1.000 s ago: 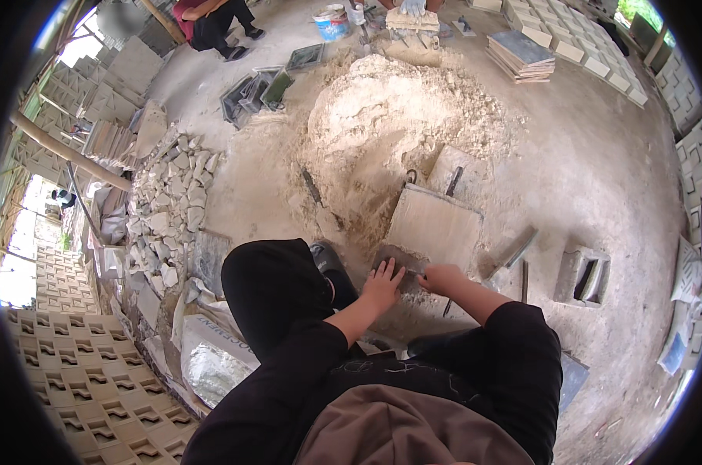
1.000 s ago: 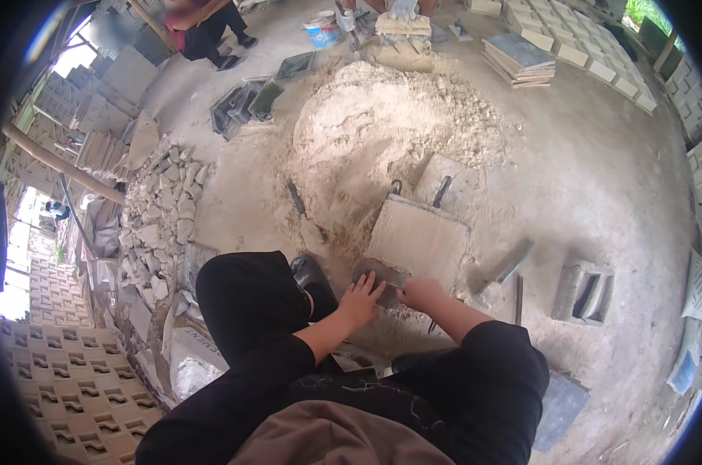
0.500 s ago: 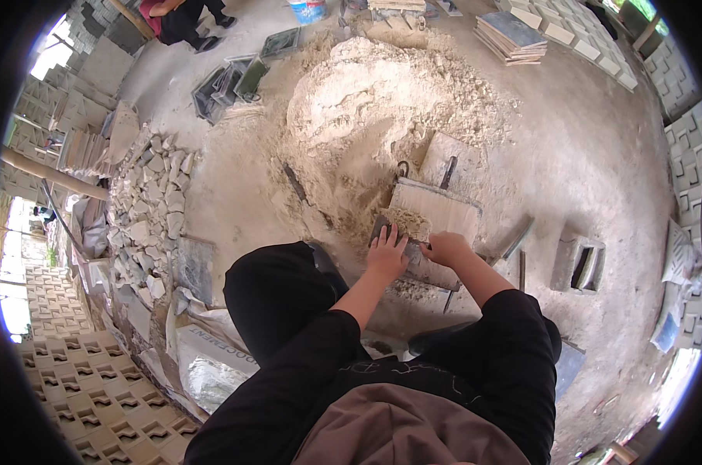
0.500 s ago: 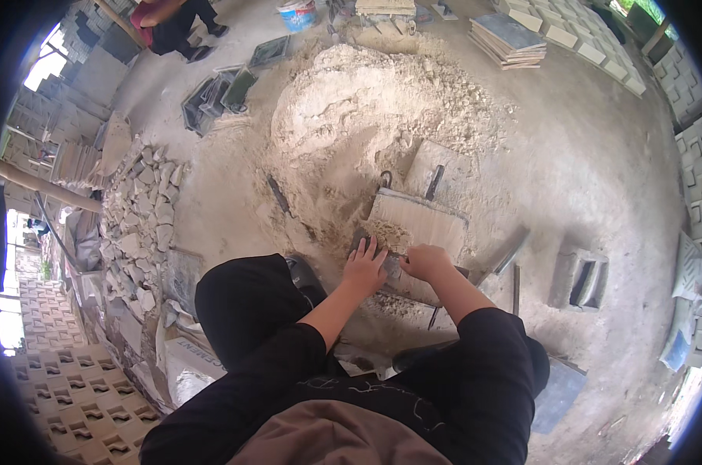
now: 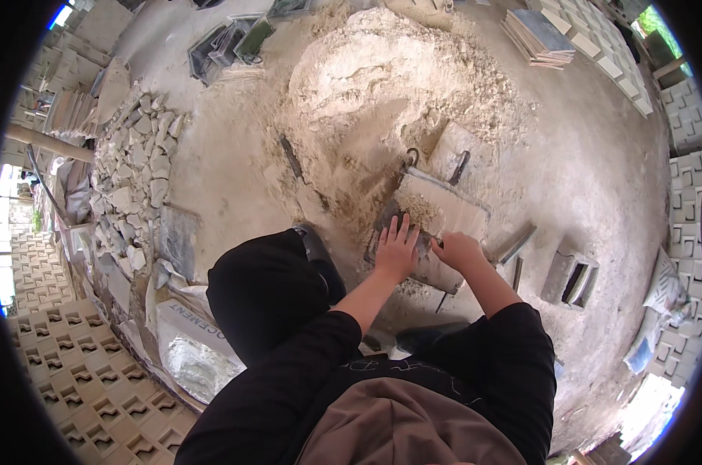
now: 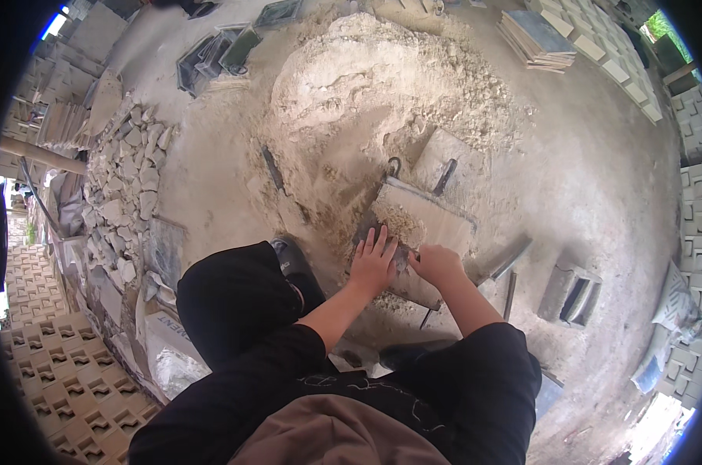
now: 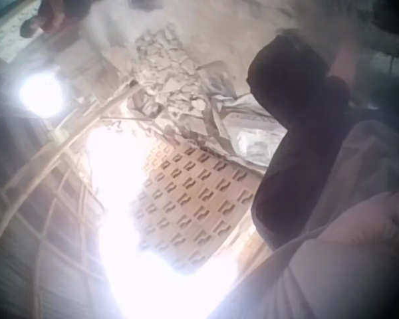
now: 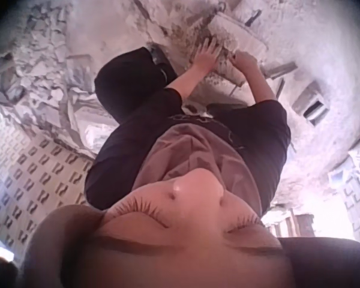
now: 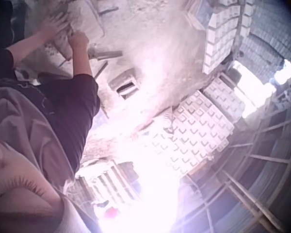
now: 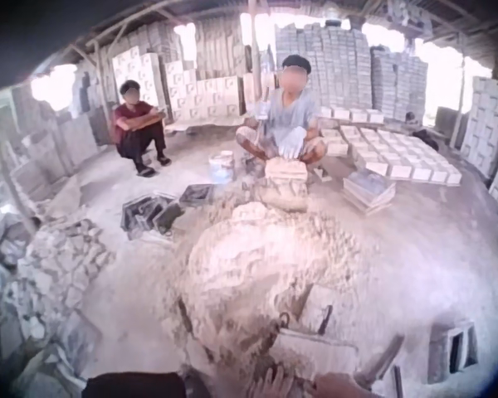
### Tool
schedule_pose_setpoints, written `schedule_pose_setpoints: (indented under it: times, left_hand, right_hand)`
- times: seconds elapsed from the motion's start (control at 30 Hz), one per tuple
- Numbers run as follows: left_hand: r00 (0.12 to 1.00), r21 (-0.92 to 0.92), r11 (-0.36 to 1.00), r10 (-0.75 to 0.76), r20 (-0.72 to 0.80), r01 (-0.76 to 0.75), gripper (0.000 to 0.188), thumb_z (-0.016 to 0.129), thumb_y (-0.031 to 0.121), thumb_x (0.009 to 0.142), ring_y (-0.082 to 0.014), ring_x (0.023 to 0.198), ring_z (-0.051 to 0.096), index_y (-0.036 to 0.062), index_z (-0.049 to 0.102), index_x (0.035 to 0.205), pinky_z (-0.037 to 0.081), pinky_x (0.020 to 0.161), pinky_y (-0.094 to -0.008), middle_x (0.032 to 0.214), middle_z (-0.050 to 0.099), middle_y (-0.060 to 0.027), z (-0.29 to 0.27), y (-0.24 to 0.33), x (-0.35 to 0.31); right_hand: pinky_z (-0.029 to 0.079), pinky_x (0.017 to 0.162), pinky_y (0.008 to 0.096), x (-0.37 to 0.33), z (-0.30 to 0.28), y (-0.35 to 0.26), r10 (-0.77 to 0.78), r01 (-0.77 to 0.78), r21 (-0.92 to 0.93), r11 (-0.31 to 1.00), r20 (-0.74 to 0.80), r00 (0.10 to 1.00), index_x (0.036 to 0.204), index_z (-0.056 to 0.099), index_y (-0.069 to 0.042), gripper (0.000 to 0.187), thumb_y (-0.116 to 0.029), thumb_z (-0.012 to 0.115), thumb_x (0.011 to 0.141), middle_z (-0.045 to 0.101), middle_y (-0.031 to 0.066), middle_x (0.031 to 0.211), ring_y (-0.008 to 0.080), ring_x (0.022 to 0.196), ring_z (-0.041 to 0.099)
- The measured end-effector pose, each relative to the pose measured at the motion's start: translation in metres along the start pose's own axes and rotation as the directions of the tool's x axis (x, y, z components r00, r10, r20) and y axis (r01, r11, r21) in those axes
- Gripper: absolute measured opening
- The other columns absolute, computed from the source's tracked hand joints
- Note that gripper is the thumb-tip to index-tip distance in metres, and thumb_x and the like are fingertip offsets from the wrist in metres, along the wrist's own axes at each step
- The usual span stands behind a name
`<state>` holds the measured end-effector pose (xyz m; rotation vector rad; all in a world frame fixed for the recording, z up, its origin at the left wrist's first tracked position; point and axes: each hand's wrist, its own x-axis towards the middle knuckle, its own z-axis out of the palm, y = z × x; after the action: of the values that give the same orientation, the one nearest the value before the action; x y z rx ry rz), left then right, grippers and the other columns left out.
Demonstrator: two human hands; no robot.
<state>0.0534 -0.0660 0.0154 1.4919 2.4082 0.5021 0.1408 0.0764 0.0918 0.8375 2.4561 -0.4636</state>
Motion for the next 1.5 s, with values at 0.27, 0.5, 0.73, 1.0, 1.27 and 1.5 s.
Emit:
schedule_pose_setpoints:
  times: [0.27,0.5,0.73,1.0,1.27,1.5]
  left_hand:
    - [0.997,-0.043,0.998,-0.055,-0.050,0.053,0.055,0.044,0.026,0.083,-0.0350,0.130,0.022,0.0107,0.031,0.134,0.024,0.102,-0.0488,0.142,0.021,-0.0134,-0.004,-0.004,0.018]
    - [0.999,-0.086,0.995,-0.045,-0.030,0.042,0.055,0.042,0.027,0.085,-0.0345,0.130,0.022,0.0095,0.028,0.135,0.024,0.102,-0.0488,0.142,0.023,-0.0139,-0.002,0.000,0.017]
    - [0.892,-0.407,0.868,-0.395,-0.218,0.285,0.046,0.041,0.023,0.088,-0.0323,0.130,0.024,0.0076,0.036,0.131,0.022,0.102,-0.0484,0.138,0.032,-0.0131,0.000,-0.033,0.030]
    - [0.939,-0.324,0.944,-0.169,-0.299,0.066,0.044,0.043,0.023,0.086,-0.0350,0.126,0.028,0.0073,0.041,0.127,0.022,0.102,-0.0481,0.136,0.035,-0.0146,0.009,-0.008,0.032]
    - [0.974,-0.248,0.966,0.017,-0.226,-0.075,0.046,0.043,0.026,0.086,-0.0307,0.129,0.026,0.0139,0.038,0.130,0.019,0.102,-0.0519,0.140,0.029,-0.0098,-0.011,0.036,0.030]
    - [0.980,-0.110,0.990,0.071,-0.185,-0.092,0.045,0.043,0.026,0.086,-0.0289,0.130,0.024,0.0149,0.039,0.129,0.019,0.102,-0.0534,0.140,0.028,-0.0092,-0.011,0.043,0.034]
  right_hand:
    - [0.048,0.073,0.0442,0.044,-0.023,0.002,0.065,-0.051,0.108,0.993,-0.124,0.990,0.081,0.063,-0.004,0.045,-0.045,0.045,0.082,0.063,0.0186,0.081,0.0340,0.082,0.061]
    - [0.047,0.074,0.0435,0.091,-0.065,0.062,0.281,-0.201,0.279,0.939,-0.285,0.916,0.086,0.061,0.000,0.048,-0.045,0.046,0.081,0.061,0.0219,0.082,0.0370,0.083,0.059]
    - [0.046,0.065,0.0459,-0.025,-0.047,0.047,0.090,-0.071,0.133,0.989,-0.142,0.986,0.074,0.058,-0.002,0.044,-0.045,0.048,0.081,0.059,0.0208,0.071,0.0370,0.071,0.059]
    - [0.048,0.063,0.0448,-0.103,0.027,0.038,0.001,0.001,0.039,0.999,-0.036,0.999,0.073,0.059,-0.006,0.043,-0.047,0.047,0.081,0.061,0.0171,0.067,0.0349,0.068,0.061]
    - [0.046,0.064,0.0476,-0.054,-0.002,0.048,0.217,-0.137,0.257,0.957,-0.316,0.923,0.080,0.053,-0.001,0.044,-0.045,0.051,0.081,0.060,0.0218,0.071,0.0400,0.070,0.059]
    - [0.046,0.070,0.0466,0.002,0.031,0.062,0.243,-0.112,0.404,0.908,-0.289,0.926,0.091,0.054,0.003,0.047,-0.043,0.051,0.082,0.060,0.0259,0.082,0.0412,0.078,0.058]
